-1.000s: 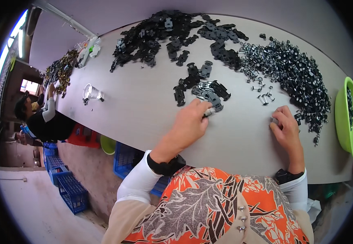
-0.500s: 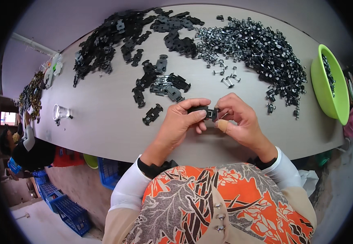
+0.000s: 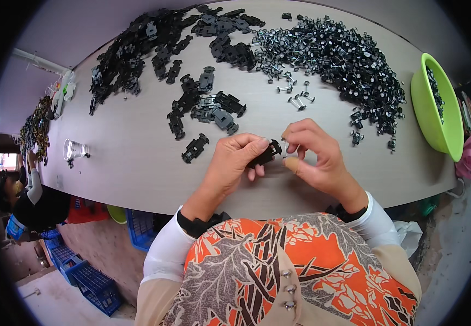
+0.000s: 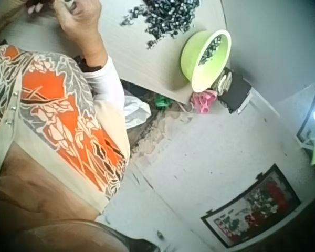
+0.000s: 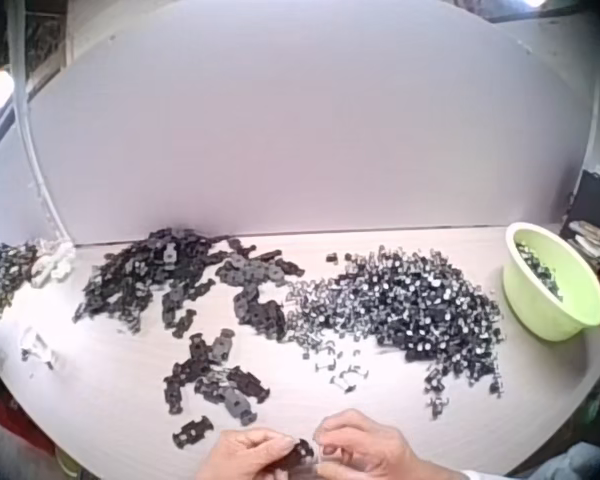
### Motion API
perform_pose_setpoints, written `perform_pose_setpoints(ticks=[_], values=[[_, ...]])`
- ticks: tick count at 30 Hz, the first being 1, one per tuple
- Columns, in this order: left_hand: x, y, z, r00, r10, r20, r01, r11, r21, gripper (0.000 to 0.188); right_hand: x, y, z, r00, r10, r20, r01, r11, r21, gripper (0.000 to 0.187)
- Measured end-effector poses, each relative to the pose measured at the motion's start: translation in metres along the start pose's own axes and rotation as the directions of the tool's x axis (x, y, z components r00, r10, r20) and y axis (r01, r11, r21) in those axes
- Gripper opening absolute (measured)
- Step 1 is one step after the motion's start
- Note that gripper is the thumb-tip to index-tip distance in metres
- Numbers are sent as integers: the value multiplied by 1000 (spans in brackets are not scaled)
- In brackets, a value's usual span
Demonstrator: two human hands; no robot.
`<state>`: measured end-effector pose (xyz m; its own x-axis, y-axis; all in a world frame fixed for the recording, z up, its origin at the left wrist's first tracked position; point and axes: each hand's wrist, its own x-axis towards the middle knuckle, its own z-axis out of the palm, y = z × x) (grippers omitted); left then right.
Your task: The person sits at a table and assembles small black plastic components with metal bolts. They pick up a plastic piece and a bolt, insert the bolt into the plastic piece, and place the assembled unit on the table. This process is repeated continuously with components from piles on the table.
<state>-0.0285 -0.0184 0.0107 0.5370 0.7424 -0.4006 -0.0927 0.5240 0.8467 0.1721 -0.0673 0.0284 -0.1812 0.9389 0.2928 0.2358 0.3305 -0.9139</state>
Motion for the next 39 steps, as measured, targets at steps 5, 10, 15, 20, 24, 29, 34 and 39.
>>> perform_pose_setpoints(ticks=[5,10,15,20,24,29,34,39], values=[[2,1,3,998,-58,18,59,996,-64,20,4,3,5,955,-290,64,296,909,-294,39],[4,3,9,998,-58,-6,58,998,26,20,-1,-1,6,986,-163,24,164,965,-207,44],[6,1,8,993,-81,80,90,989,-115,17,0,1,4,976,-208,59,216,947,-236,48],[5,-3,7,980,-140,145,163,973,-165,17,-3,7,3,977,-195,90,213,927,-308,50],[3,-4,5,971,-167,170,178,983,-51,15,-5,6,4,975,-207,83,222,938,-265,49],[2,-9,5,973,-118,200,158,967,-199,15,-7,4,2,976,-177,129,207,939,-275,44],[2,-15,6,961,-49,273,120,961,-251,17,-12,3,2,968,-203,150,238,934,-265,39],[3,-14,5,953,-1,303,93,953,-288,18,-12,4,6,952,-289,103,306,924,-229,39]])
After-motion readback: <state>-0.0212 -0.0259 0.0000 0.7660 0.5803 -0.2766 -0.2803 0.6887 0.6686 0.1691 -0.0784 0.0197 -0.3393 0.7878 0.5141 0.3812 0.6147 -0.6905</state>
